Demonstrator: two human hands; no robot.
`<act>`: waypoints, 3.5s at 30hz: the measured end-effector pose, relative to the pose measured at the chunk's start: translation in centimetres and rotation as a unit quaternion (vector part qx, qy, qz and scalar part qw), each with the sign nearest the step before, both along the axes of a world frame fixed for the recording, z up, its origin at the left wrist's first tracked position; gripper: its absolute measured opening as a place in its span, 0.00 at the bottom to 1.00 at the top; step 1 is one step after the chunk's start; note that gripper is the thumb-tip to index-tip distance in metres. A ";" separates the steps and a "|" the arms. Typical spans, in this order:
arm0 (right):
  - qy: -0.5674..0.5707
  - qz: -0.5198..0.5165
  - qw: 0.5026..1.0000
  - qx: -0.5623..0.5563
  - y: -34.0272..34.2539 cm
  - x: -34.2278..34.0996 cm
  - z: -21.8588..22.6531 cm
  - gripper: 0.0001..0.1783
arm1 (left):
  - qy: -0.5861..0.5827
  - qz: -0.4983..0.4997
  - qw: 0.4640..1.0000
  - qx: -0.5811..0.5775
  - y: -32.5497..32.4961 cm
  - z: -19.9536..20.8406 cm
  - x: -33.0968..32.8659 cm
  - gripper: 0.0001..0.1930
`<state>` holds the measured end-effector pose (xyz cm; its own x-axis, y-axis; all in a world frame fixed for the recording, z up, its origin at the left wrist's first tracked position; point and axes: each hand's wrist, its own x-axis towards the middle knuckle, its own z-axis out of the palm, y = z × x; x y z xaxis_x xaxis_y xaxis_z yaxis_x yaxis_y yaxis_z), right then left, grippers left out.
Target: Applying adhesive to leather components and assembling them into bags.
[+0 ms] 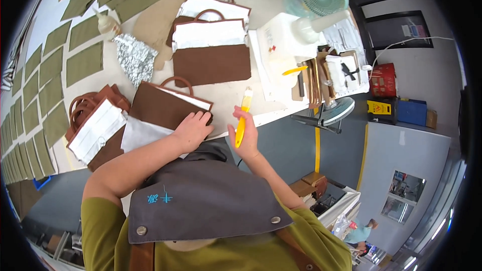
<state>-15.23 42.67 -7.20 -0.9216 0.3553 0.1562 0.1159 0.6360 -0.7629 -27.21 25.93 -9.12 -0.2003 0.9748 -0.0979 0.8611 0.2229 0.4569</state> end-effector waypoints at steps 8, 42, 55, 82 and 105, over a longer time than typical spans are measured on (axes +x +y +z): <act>0.000 0.011 1.000 0.012 1.0 -1.1 0.8 0.27 | -0.087 0.034 0.993 0.068 -0.1 1.2 -2.2 0.07; 0.069 0.120 0.990 -0.017 -4.4 -11.0 11.2 0.29 | -0.213 0.382 0.821 0.366 -4.2 8.5 -4.4 0.11; 0.102 0.164 0.981 -0.029 -3.4 -11.7 12.2 0.28 | -0.320 0.421 0.768 0.361 -3.2 8.1 -4.3 0.11; -0.011 0.111 0.992 -0.050 -1.7 -10.2 9.5 0.30 | -0.347 0.372 0.830 0.230 -1.0 8.3 -2.7 0.12; -0.075 0.104 0.964 -0.232 2.0 -8.9 18.3 0.07 | -0.402 0.383 0.816 0.160 0.9 8.7 -2.9 0.14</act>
